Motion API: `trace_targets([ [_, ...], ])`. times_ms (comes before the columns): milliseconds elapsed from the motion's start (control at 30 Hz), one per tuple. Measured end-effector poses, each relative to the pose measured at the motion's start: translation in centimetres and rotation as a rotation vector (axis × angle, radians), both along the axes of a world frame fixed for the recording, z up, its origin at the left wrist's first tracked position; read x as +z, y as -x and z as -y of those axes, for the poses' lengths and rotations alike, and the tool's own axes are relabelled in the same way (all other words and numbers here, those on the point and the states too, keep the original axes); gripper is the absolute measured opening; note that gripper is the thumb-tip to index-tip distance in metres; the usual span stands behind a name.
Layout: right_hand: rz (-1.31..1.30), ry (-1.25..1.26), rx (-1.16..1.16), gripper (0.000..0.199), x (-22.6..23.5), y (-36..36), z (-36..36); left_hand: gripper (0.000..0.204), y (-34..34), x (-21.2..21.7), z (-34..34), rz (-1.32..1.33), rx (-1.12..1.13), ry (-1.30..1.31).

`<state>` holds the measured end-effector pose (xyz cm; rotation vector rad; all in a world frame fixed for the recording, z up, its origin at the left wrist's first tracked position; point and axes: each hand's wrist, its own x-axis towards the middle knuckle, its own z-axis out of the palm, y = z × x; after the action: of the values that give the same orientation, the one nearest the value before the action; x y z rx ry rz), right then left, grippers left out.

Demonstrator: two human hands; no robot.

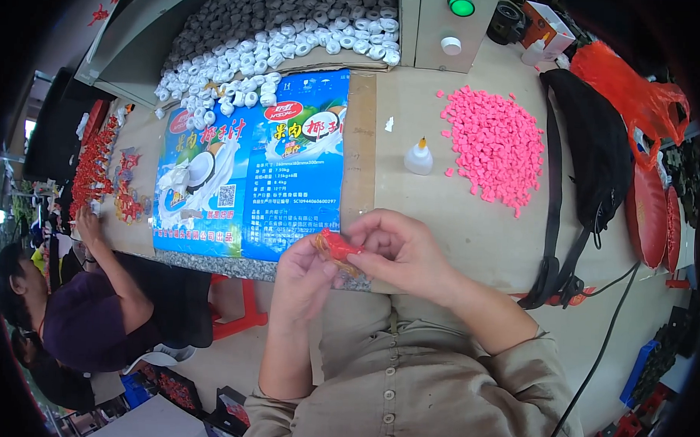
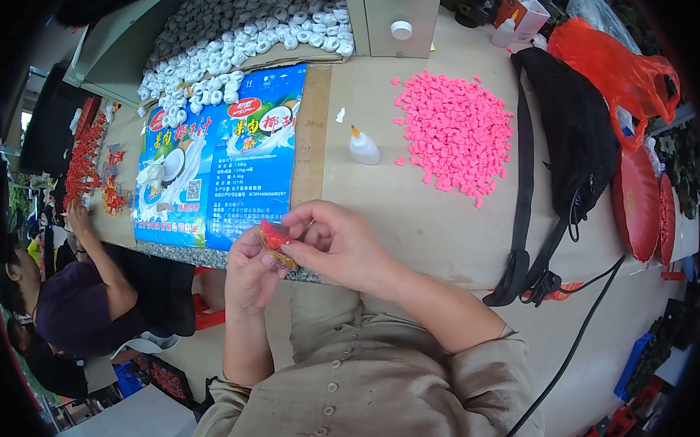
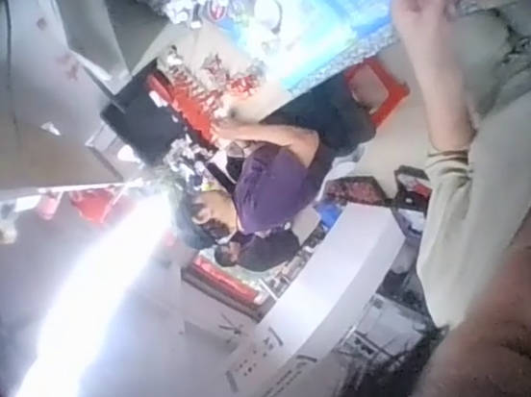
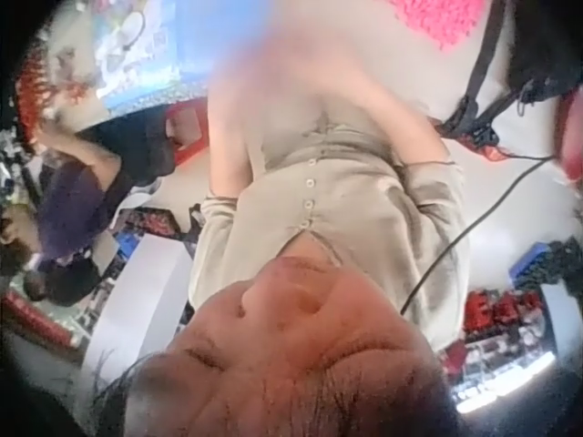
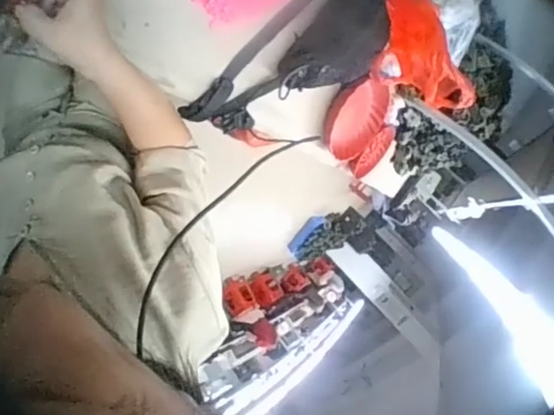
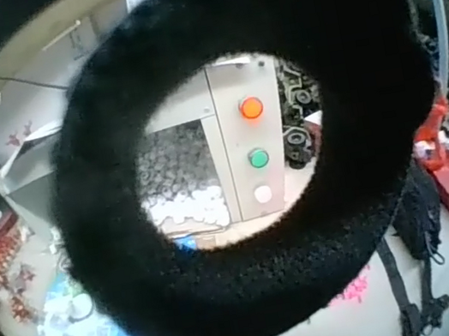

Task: The person assembles small red plastic toy components by hand, applying glue from a glue bottle to bond them together.

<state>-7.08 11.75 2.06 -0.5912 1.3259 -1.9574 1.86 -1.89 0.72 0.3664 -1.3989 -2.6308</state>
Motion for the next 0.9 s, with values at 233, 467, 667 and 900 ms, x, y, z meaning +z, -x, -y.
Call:
trace_targets([
  [233,-0.007,0.017,0.033,0.022,-0.2,0.5,-0.1,0.017,1.1,1.1,-0.3,0.030,0.011,-0.064],
  [467,0.121,-0.101,-0.047,0.021,-0.6,0.1,0.2,0.011,1.5,1.4,-1.0,0.228,0.119,0.060],
  [667,0.030,-0.205,-0.093,0.021,-0.4,-0.1,0.7,0.015,1.7,2.5,0.2,0.366,0.037,-0.077],
  [900,0.061,-0.222,-0.100,0.020,-0.6,0.1,0.4,0.014,2.5,3.3,1.5,0.520,-0.107,-0.126],
])
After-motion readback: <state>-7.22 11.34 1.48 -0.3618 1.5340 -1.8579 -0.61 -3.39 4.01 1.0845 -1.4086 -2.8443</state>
